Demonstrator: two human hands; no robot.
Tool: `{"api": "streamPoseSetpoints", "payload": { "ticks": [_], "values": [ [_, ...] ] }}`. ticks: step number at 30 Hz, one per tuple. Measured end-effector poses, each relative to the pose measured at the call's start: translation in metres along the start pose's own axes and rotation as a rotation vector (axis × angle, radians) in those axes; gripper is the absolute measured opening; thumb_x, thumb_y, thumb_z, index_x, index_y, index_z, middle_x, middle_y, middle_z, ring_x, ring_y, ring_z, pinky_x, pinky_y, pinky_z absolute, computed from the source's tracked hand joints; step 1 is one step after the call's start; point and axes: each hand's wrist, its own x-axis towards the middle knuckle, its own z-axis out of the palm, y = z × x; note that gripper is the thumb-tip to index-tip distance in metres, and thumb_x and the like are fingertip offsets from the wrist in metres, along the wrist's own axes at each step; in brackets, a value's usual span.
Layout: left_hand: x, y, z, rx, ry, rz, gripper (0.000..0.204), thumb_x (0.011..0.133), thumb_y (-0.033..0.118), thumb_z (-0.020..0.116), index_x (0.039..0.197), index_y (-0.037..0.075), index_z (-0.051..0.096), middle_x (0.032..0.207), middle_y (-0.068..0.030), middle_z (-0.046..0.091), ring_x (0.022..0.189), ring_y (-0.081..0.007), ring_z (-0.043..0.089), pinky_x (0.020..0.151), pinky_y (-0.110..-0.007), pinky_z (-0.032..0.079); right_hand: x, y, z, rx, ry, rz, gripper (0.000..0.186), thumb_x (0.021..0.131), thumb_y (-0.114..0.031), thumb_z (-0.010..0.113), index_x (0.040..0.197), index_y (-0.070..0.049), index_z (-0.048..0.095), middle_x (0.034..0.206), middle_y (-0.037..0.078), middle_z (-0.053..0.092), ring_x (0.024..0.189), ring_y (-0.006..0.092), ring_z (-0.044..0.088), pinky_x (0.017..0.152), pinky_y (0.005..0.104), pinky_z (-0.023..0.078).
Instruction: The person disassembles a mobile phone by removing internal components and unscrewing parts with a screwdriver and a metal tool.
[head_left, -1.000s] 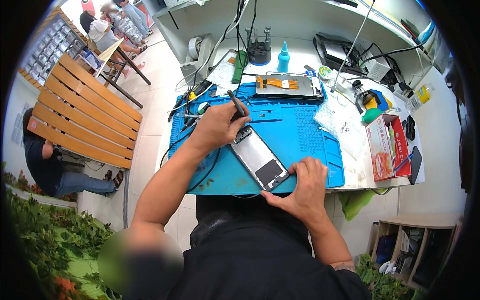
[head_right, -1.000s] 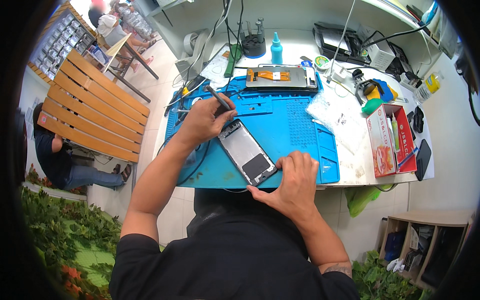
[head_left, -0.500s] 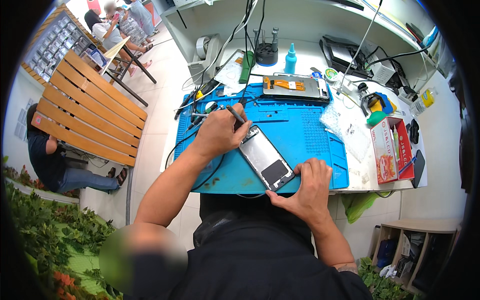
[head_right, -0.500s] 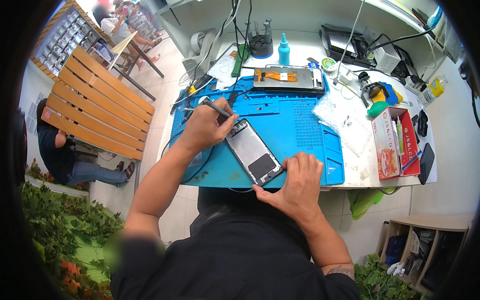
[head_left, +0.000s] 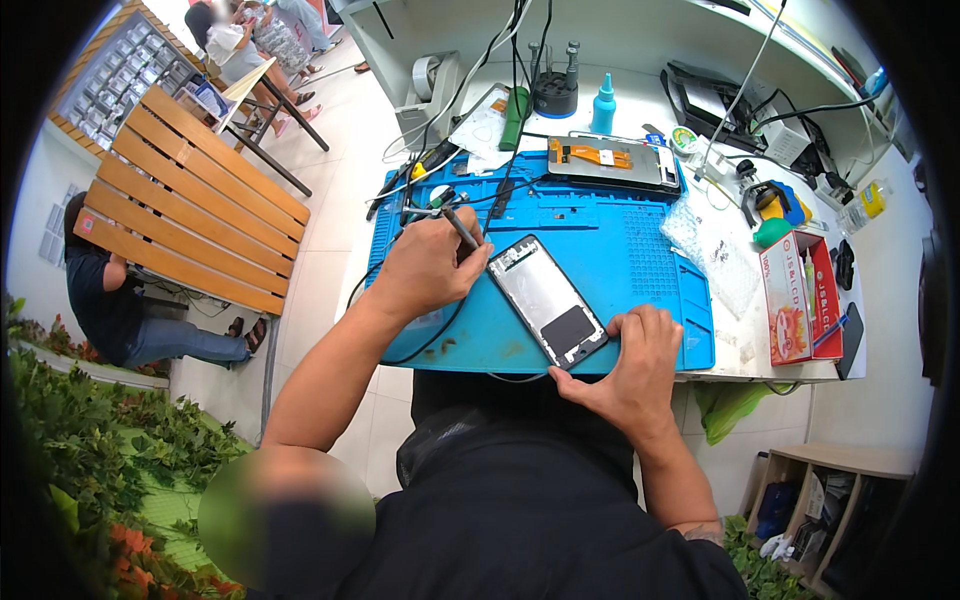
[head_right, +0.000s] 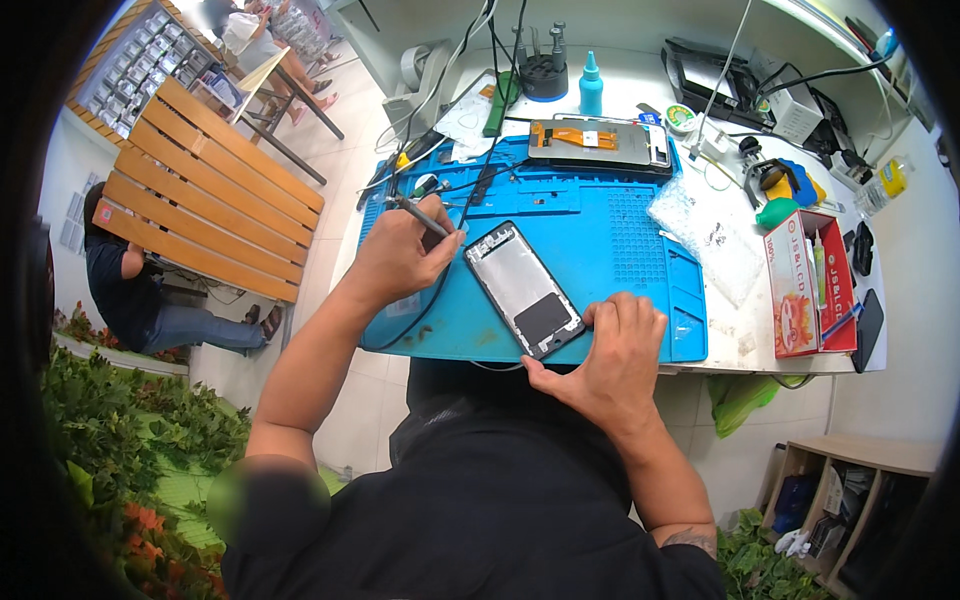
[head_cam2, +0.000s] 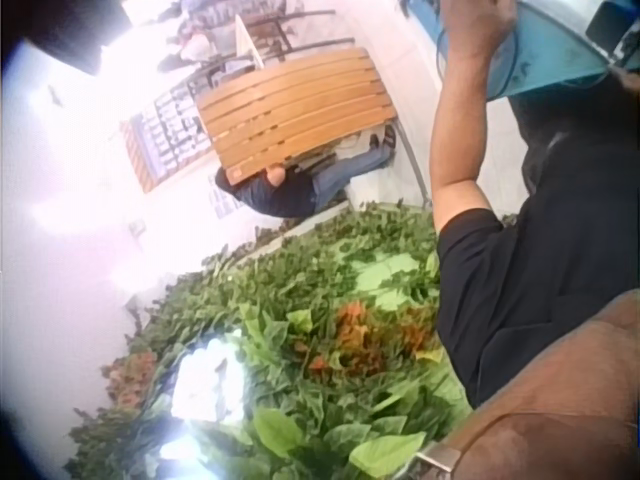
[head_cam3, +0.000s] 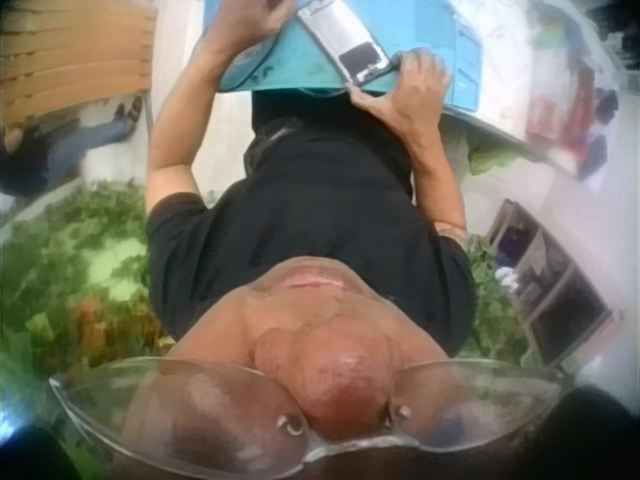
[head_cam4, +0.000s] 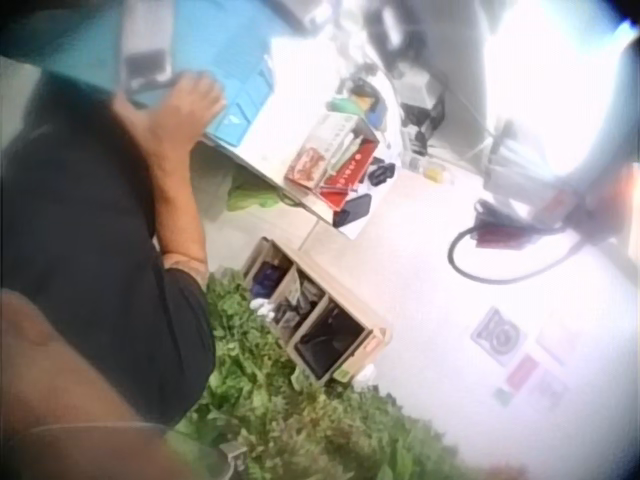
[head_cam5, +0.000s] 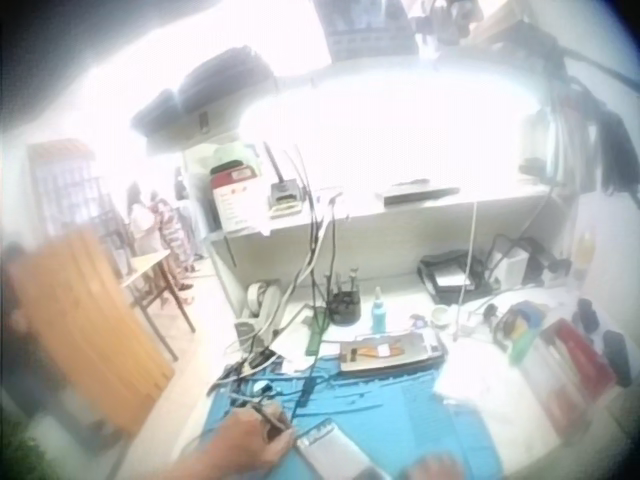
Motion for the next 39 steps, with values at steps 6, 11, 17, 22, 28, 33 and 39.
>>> {"api": "streamPoseSetpoints", "payload": {
  "ticks": [6, 11, 17, 22, 28, 33, 39],
  "values": [
    [-0.001, 0.003, -0.006, 0.058, -0.033, -0.019, 0.025, 0.101, 0.02, 0.088, 0.099, 0.003, 0.07, 0.075, -0.0134, 0.076, 0.064, -0.0245, 0.073, 0.061, -0.037, 0.054, 0.0, -0.001, 0.0, 0.015, -0.002, -0.007, 0.077, 0.064, -0.055, 0.103, 0.105, -0.003, 0.064, 0.11, 0.013, 0.056, 0.106, 0.0353, 0.054, 0.095, 0.0495, 0.041],
    [0.001, 0.012, -0.013, 0.077, -0.099, -0.03, 0.024, 0.101, 0.02, 0.089, 0.098, 0.003, 0.072, 0.081, -0.0141, 0.078, 0.068, -0.0262, 0.075, 0.066, -0.037, 0.057, 0.001, 0.0, 0.001, 0.065, 0.062, -0.065, 0.074, 0.067, -0.049, 0.103, 0.107, -0.003, 0.062, 0.111, 0.014, 0.058, 0.106, 0.0365, 0.057, 0.093, 0.0496, 0.045],
    [-0.009, 0.002, -0.012, 0.027, -0.094, 0.001, 0.023, 0.101, 0.019, 0.089, 0.099, 0.002, 0.073, 0.091, -0.0128, 0.081, 0.076, -0.0256, 0.078, 0.07, -0.037, 0.06, -0.001, 0.004, 0.006, 0.117, 0.097, -0.129, 0.073, 0.07, -0.041, 0.104, 0.114, -0.003, 0.061, 0.109, 0.015, 0.062, 0.104, 0.0375, 0.061, 0.094, 0.0509, 0.047],
    [-0.015, 0.003, -0.01, 0.017, -0.072, -0.027, 0.024, 0.102, 0.02, 0.089, 0.098, 0.002, 0.073, 0.088, -0.0112, 0.08, 0.073, -0.0239, 0.075, 0.068, -0.036, 0.057, -0.002, 0.005, 0.007, 0.112, 0.1, -0.147, 0.072, 0.071, -0.041, 0.104, 0.115, -0.002, 0.061, 0.107, 0.015, 0.062, 0.102, 0.0378, 0.062, 0.093, 0.0504, 0.048],
    [-0.019, 0.011, -0.007, 0.026, -0.07, -0.086, 0.027, 0.104, 0.024, 0.088, 0.096, 0.003, 0.073, 0.076, -0.0095, 0.073, 0.066, -0.0196, 0.07, 0.063, -0.035, 0.053, -0.004, 0.005, 0.009, 0.125, 0.096, -0.159, 0.072, 0.073, -0.04, 0.104, 0.117, -0.001, 0.061, 0.107, 0.016, 0.062, 0.101, 0.0384, 0.062, 0.091, 0.0499, 0.049],
    [-0.025, 0.027, 0.004, 0.009, -0.013, 0.031, 0.029, 0.104, 0.024, 0.088, 0.092, 0.003, 0.071, 0.075, -0.0123, 0.073, 0.062, -0.0233, 0.069, 0.06, -0.037, 0.051, -0.006, 0.008, 0.012, 0.145, 0.102, -0.16, 0.073, 0.073, -0.04, 0.104, 0.117, -0.001, 0.061, 0.106, 0.016, 0.062, 0.1, 0.0391, 0.062, 0.091, 0.0501, 0.05],
    [-0.034, 0.043, 0.016, 0.013, 0.001, 0.099, 0.028, 0.103, 0.021, 0.087, 0.09, 0.004, 0.07, 0.074, -0.013, 0.073, 0.062, -0.0278, 0.072, 0.059, -0.038, 0.052, -0.003, 0.01, 0.011, 0.159, 0.124, -0.183, 0.072, 0.075, -0.042, 0.103, 0.116, 0.0, 0.061, 0.106, 0.017, 0.062, 0.099, 0.0394, 0.062, 0.091, 0.0498, 0.05]
  ]
}}
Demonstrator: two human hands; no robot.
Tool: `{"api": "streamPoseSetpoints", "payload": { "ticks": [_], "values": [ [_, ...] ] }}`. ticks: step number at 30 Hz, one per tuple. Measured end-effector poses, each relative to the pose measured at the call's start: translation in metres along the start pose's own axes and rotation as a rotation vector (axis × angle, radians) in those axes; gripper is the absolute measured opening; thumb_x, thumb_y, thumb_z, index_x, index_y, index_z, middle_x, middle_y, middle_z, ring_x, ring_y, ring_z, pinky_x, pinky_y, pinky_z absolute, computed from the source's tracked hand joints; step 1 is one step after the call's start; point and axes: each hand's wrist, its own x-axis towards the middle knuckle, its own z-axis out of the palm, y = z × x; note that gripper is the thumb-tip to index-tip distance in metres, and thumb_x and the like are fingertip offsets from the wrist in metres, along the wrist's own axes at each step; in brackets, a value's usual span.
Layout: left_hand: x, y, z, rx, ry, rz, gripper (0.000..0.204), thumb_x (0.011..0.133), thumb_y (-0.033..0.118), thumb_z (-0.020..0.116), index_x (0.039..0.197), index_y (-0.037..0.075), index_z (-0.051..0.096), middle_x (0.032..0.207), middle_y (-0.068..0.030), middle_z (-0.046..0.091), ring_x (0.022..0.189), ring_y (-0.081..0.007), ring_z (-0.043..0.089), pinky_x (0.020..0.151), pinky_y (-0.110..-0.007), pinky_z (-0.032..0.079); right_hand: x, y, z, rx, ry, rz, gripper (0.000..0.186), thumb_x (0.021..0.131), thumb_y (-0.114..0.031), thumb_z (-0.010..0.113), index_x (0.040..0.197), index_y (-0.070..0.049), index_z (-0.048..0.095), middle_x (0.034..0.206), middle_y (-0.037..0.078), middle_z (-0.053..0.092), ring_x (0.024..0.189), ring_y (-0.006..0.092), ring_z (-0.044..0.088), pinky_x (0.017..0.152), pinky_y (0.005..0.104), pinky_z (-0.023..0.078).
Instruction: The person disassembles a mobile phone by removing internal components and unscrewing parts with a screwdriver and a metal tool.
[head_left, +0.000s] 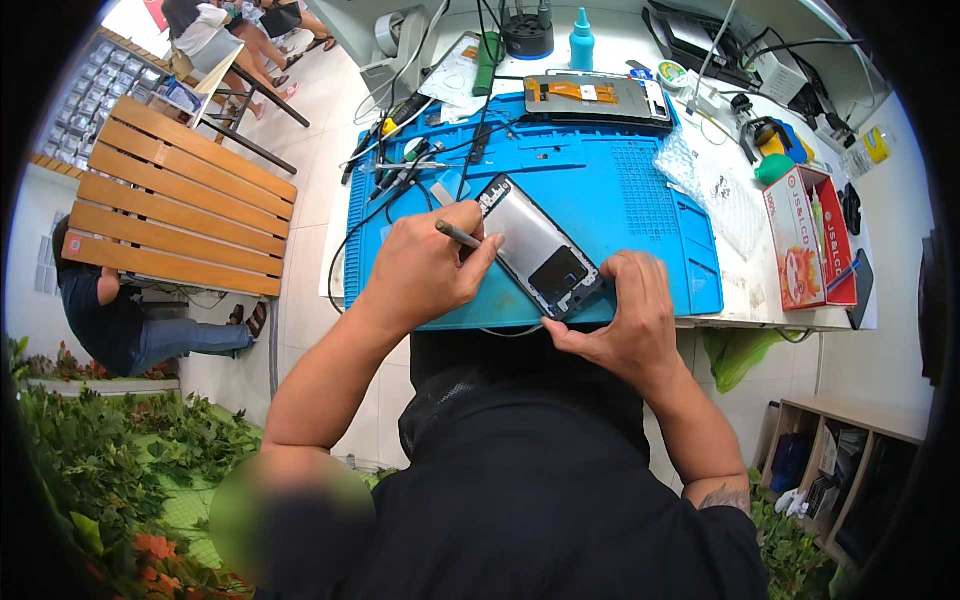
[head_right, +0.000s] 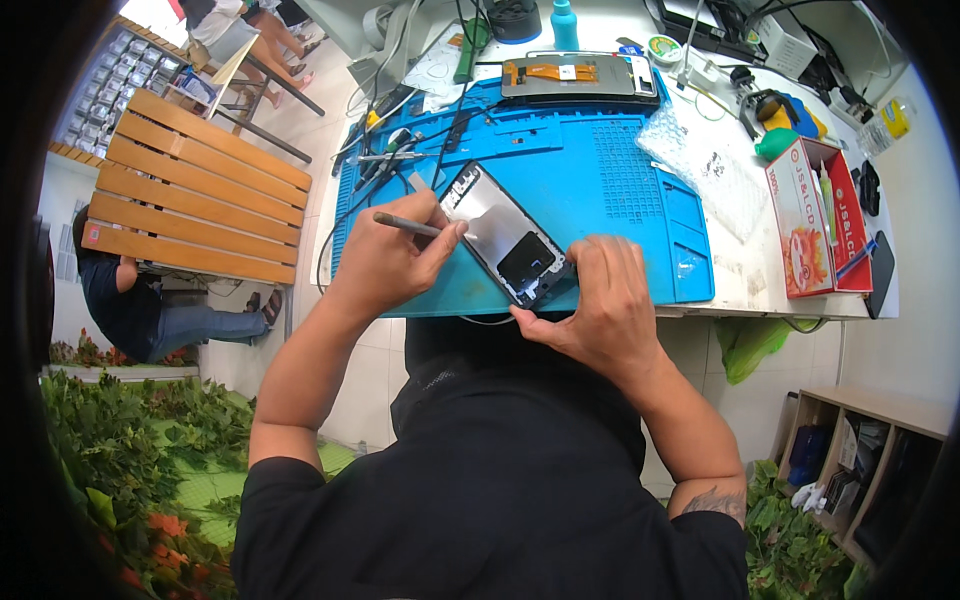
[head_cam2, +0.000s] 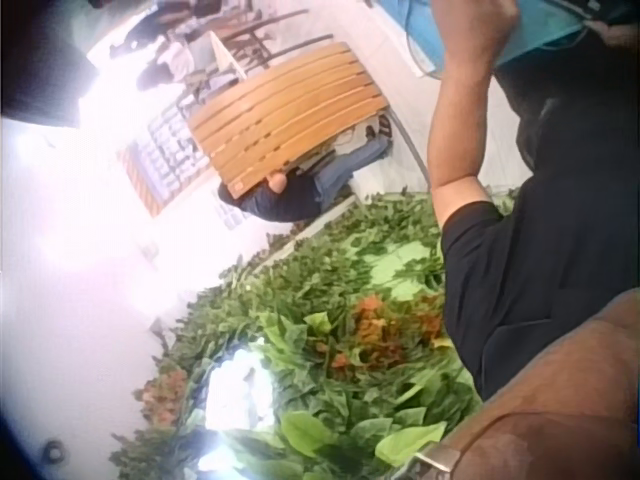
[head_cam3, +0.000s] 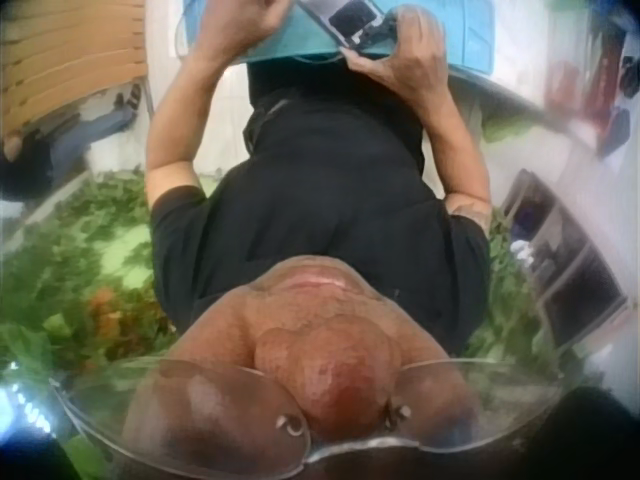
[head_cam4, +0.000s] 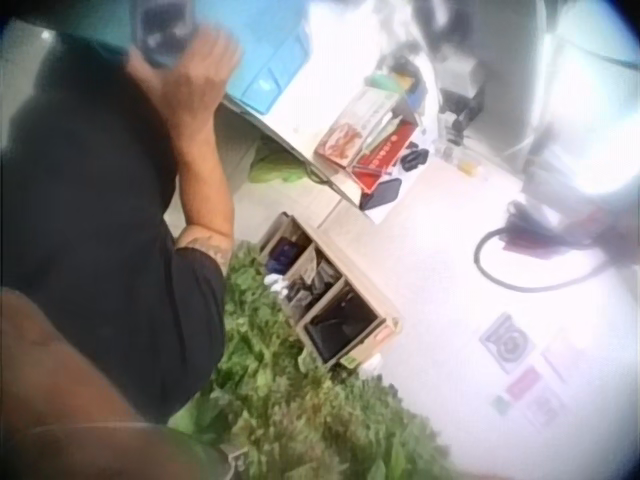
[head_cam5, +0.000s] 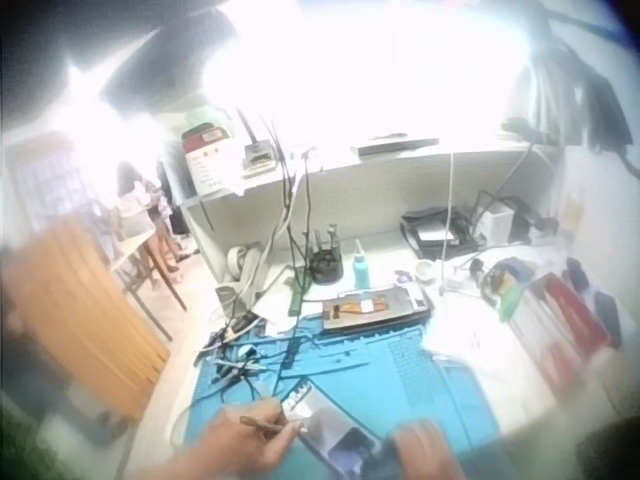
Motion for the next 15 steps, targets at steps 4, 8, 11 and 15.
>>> {"api": "streamPoseSetpoints", "payload": {
  "ticks": [4, 8, 11, 15],
  "values": [
    [-0.008, 0.014, 0.006, 0.004, -0.044, 0.048, 0.026, 0.102, 0.018, 0.087, 0.09, 0.004, 0.069, 0.076, -0.013, 0.072, 0.062, -0.0301, 0.071, 0.058, -0.038, 0.052, -0.002, 0.001, 0.001, 0.001, -0.007, 0.012, 0.072, 0.076, -0.044, 0.103, 0.115, 0.0, 0.062, 0.105, 0.017, 0.062, 0.099, 0.0394, 0.063, 0.091, 0.0494, 0.051],
    [-0.013, 0.03, 0.014, -0.006, -0.066, 0.141, 0.031, 0.102, 0.016, 0.084, 0.09, 0.005, 0.058, 0.076, -0.016, 0.066, 0.065, -0.0398, 0.07, 0.056, -0.046, 0.054, -0.003, 0.003, 0.003, 0.0, -0.003, 0.015, 0.071, 0.076, -0.045, 0.103, 0.114, 0.0, 0.062, 0.105, 0.016, 0.062, 0.1, 0.0391, 0.063, 0.093, 0.0496, 0.052],
    [-0.015, 0.041, 0.016, -0.058, -0.117, 0.123, 0.029, 0.103, 0.016, 0.084, 0.091, 0.005, 0.059, 0.077, -0.0163, 0.065, 0.065, -0.04, 0.07, 0.057, -0.047, 0.054, -0.003, 0.004, 0.003, 0.003, 0.009, 0.008, 0.071, 0.076, -0.045, 0.103, 0.113, 0.0, 0.063, 0.105, 0.016, 0.062, 0.1, 0.0388, 0.064, 0.093, 0.0497, 0.052],
    [-0.017, 0.046, 0.02, -0.024, -0.078, 0.145, 0.028, 0.1, 0.013, 0.088, 0.087, 0.005, 0.064, 0.077, -0.0122, 0.069, 0.063, -0.0343, 0.07, 0.056, -0.042, 0.052, -0.003, 0.004, 0.003, 0.007, 0.004, 0.007, 0.071, 0.076, -0.045, 0.103, 0.113, 0.0, 0.063, 0.106, 0.016, 0.063, 0.101, 0.0388, 0.064, 0.093, 0.0498, 0.052]
  ]
}}
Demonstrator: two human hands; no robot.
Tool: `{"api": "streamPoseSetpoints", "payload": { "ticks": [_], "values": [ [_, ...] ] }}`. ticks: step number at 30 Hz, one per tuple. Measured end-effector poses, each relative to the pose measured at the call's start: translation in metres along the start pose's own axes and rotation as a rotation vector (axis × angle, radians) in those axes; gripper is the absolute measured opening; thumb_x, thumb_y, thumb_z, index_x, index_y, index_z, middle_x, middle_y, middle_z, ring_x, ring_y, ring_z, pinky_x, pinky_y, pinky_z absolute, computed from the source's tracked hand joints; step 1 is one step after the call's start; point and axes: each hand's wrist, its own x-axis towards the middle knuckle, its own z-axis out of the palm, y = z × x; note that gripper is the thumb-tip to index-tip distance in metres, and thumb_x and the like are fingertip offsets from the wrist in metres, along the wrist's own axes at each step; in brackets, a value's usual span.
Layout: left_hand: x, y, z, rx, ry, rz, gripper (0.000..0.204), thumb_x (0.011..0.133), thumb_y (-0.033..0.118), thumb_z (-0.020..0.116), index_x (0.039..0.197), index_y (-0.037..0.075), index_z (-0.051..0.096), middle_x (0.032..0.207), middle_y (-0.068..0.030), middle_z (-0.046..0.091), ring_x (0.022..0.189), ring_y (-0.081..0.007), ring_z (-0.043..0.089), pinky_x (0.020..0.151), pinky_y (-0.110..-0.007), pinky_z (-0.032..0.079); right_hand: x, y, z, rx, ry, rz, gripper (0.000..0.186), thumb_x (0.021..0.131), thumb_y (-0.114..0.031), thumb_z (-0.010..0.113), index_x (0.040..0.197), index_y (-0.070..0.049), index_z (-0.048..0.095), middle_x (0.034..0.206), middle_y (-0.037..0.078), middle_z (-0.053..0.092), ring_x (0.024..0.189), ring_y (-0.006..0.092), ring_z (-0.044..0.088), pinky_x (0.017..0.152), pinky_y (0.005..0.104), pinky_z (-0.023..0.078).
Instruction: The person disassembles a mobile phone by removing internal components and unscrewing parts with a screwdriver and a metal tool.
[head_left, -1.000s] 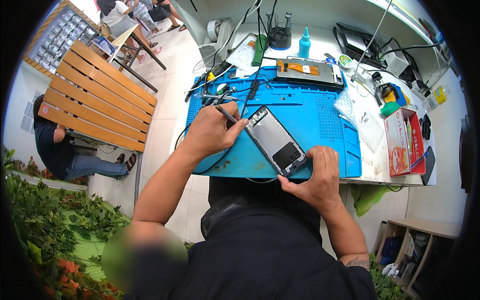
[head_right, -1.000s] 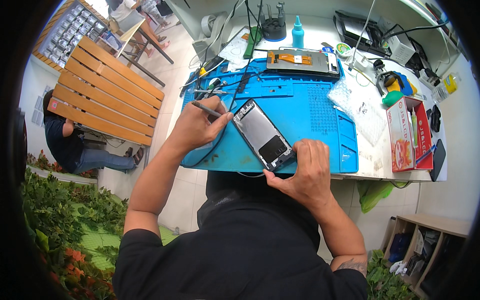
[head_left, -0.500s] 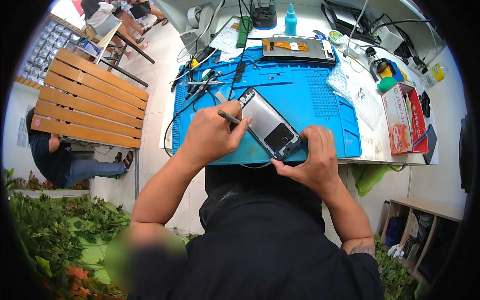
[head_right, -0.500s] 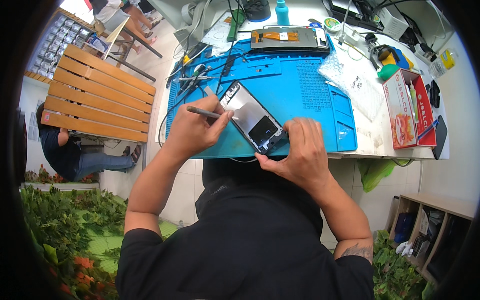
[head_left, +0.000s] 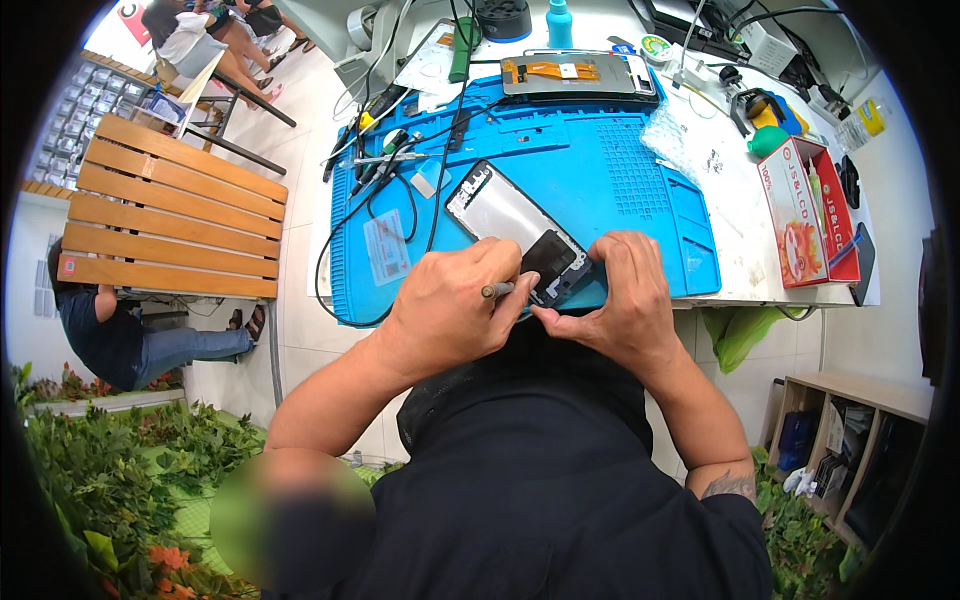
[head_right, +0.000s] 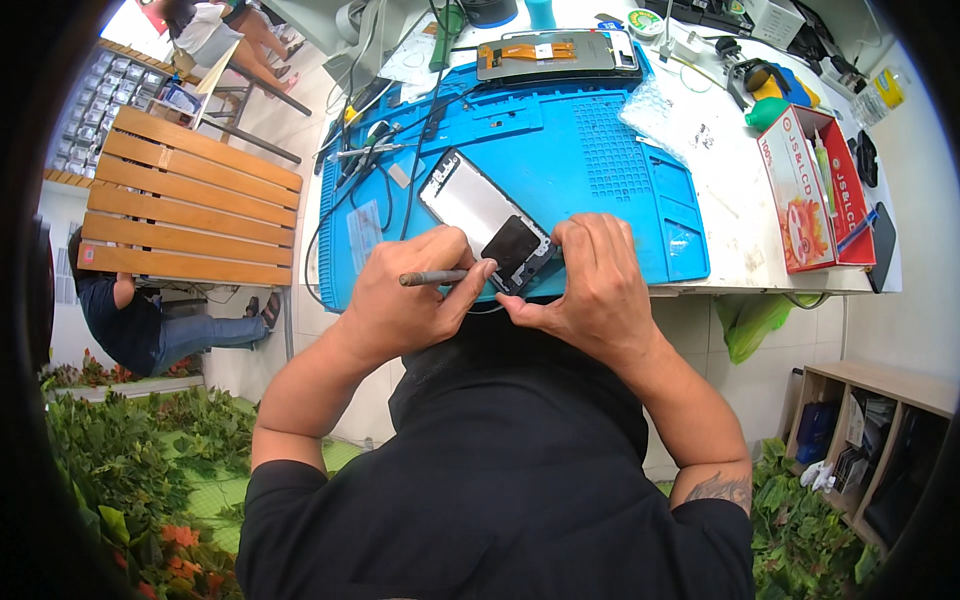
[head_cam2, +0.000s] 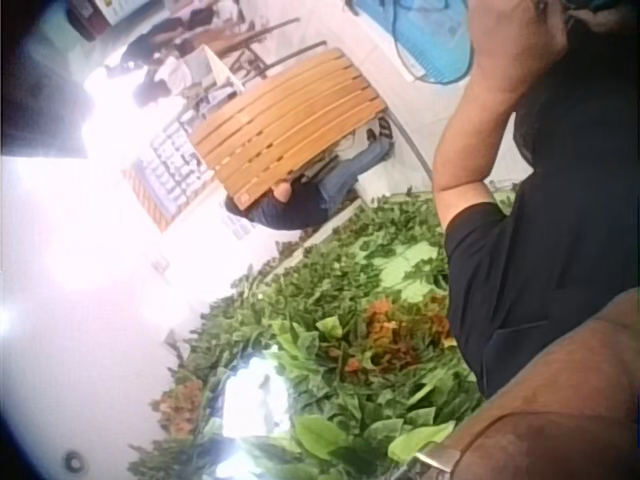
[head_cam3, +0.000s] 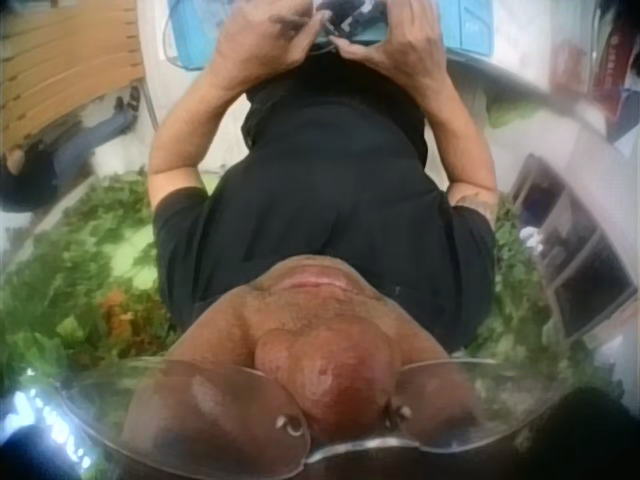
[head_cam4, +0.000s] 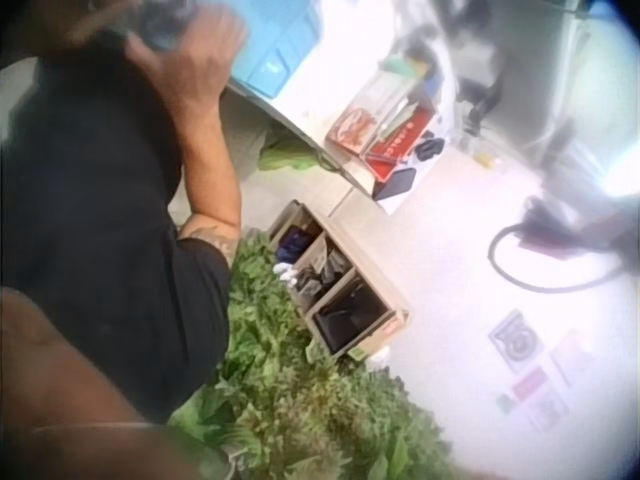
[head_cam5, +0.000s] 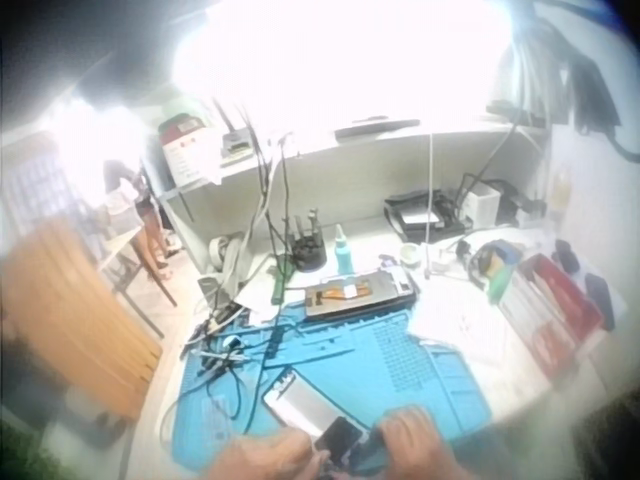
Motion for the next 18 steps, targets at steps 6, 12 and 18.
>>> {"api": "streamPoseSetpoints", "payload": {
  "ticks": [6, 12, 18],
  "values": [
    [-0.001, 0.009, 0.004, 0.027, -0.009, 0.049, 0.029, 0.1, 0.013, 0.088, 0.088, 0.006, 0.062, 0.077, -0.0113, 0.069, 0.063, -0.0343, 0.071, 0.055, -0.043, 0.052, -0.001, 0.002, 0.001, -0.001, 0.012, -0.009, 0.072, 0.075, -0.046, 0.104, 0.112, -0.001, 0.063, 0.106, 0.016, 0.063, 0.102, 0.0391, 0.065, 0.094, 0.0501, 0.053],
    [-0.002, 0.012, 0.006, -0.001, -0.026, 0.069, 0.031, 0.1, 0.013, 0.088, 0.088, 0.007, 0.061, 0.077, -0.011, 0.069, 0.064, -0.0342, 0.072, 0.054, -0.043, 0.052, -0.002, 0.004, 0.001, -0.015, -0.017, -0.007, 0.072, 0.08, -0.054, 0.099, 0.112, 0.0, 0.063, 0.107, 0.017, 0.063, 0.103, 0.0389, 0.066, 0.093, 0.0509, 0.052],
    [0.001, 0.016, 0.007, -0.032, -0.063, 0.067, 0.032, 0.1, 0.015, 0.088, 0.086, 0.007, 0.06, 0.077, -0.0115, 0.07, 0.064, -0.034, 0.072, 0.054, -0.042, 0.052, -0.002, 0.005, -0.001, -0.01, -0.035, 0.002, 0.073, 0.083, -0.058, 0.096, 0.113, 0.0, 0.063, 0.108, 0.017, 0.063, 0.102, 0.0383, 0.065, 0.092, 0.0507, 0.05]
  ]
}}
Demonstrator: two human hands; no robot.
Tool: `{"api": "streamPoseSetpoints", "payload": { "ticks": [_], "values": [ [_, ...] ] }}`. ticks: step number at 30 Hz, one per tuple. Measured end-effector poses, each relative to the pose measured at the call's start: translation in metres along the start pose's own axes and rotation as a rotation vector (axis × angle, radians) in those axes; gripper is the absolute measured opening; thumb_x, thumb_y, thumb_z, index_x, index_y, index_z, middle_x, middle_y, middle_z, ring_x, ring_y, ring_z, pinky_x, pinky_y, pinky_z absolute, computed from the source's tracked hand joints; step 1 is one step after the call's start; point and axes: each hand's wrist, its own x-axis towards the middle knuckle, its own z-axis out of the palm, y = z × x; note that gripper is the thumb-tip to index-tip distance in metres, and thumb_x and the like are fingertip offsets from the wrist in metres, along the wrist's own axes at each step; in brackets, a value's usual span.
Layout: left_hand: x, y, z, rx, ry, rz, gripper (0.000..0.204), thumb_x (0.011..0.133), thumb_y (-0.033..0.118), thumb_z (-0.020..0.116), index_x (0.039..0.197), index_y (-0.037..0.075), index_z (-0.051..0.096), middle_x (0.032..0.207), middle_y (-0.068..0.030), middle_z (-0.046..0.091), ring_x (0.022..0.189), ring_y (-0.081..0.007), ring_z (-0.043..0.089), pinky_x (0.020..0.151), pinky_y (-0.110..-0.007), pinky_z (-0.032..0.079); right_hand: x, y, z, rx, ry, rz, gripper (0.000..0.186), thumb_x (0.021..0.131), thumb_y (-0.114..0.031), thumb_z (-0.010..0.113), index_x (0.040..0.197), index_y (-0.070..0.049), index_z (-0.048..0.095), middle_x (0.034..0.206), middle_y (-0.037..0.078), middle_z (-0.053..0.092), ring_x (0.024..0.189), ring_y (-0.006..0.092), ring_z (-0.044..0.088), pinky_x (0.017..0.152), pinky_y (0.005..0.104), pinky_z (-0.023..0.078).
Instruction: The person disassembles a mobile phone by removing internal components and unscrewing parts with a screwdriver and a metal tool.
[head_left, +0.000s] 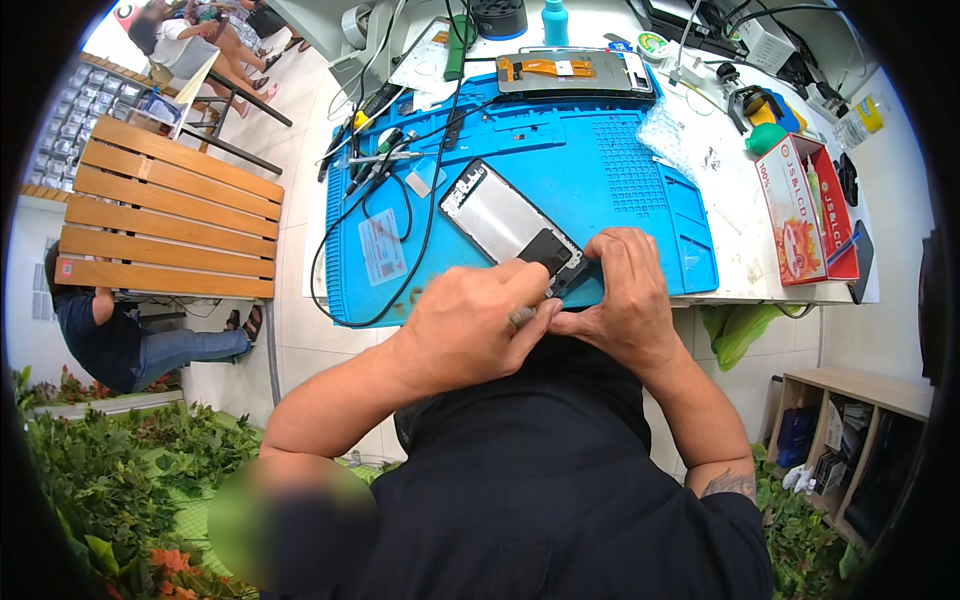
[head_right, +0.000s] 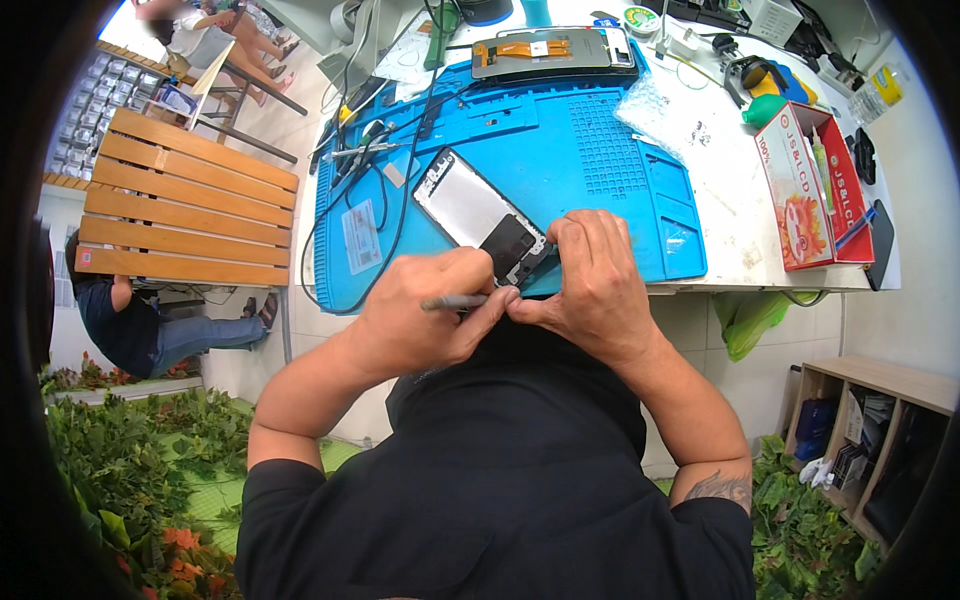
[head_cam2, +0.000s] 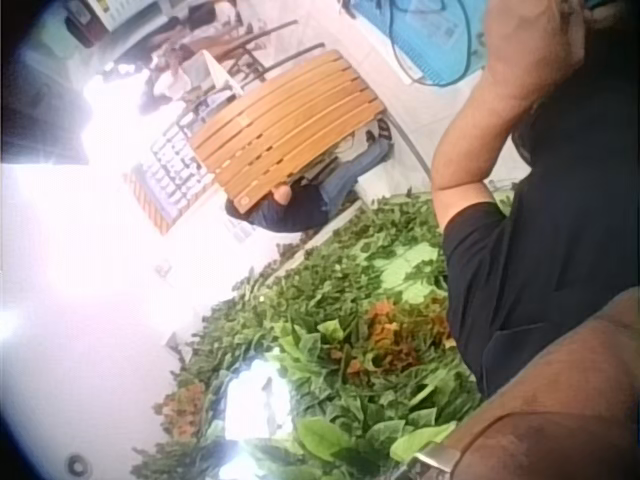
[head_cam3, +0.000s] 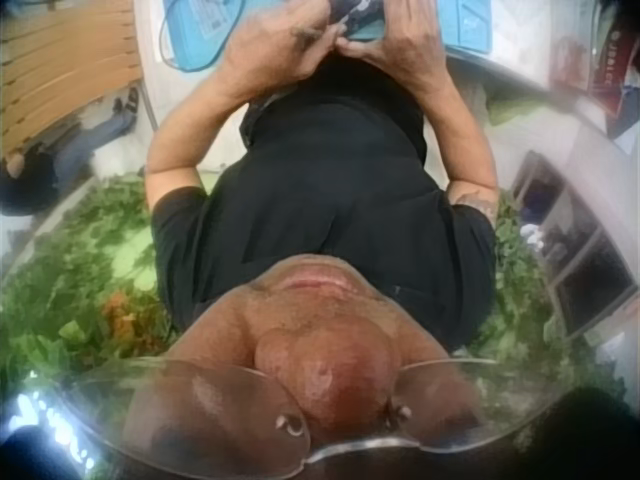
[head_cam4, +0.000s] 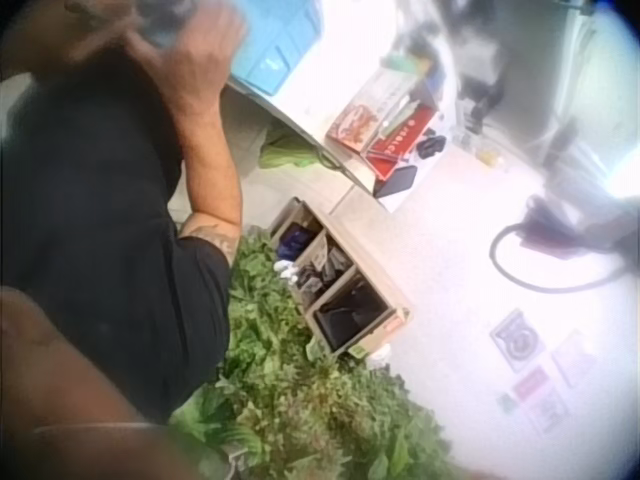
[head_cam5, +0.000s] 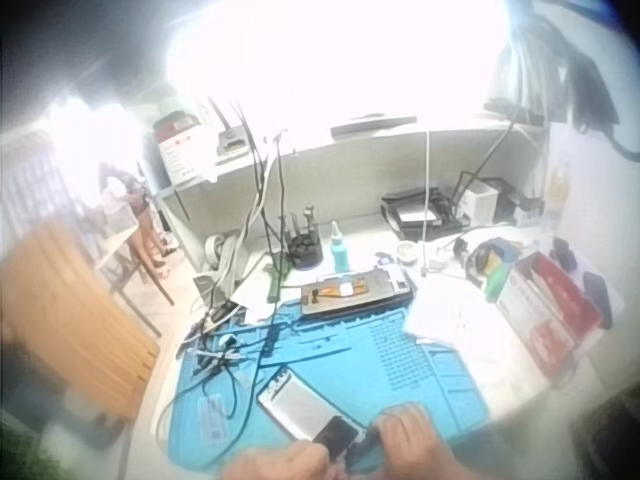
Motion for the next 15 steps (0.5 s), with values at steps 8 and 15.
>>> {"api": "streamPoseSetpoints", "payload": {
  "ticks": [8, 15],
  "values": [
    [0.006, -0.001, -0.005, -0.189, -0.077, -0.177, 0.027, 0.102, 0.018, 0.09, 0.091, 0.006, 0.069, 0.076, -0.0116, 0.073, 0.062, -0.0281, 0.071, 0.057, -0.039, 0.053, -0.001, 0.002, -0.001, -0.045, -0.035, -0.012, 0.08, 0.091, -0.072, 0.084, 0.115, 0.002, 0.065, 0.11, 0.017, 0.063, 0.104, 0.0378, 0.065, 0.093, 0.0503, 0.05],
    [0.012, -0.015, -0.009, -0.22, -0.189, -0.124, 0.023, 0.102, 0.02, 0.091, 0.095, 0.005, 0.076, 0.078, -0.0118, 0.077, 0.063, -0.0277, 0.073, 0.059, -0.039, 0.054, -0.003, 0.004, -0.002, -0.088, -0.08, -0.019, 0.088, 0.094, -0.081, 0.073, 0.117, 0.003, 0.068, 0.114, 0.018, 0.066, 0.106, 0.0376, 0.064, 0.096, 0.0506, 0.05]
  ]
}}
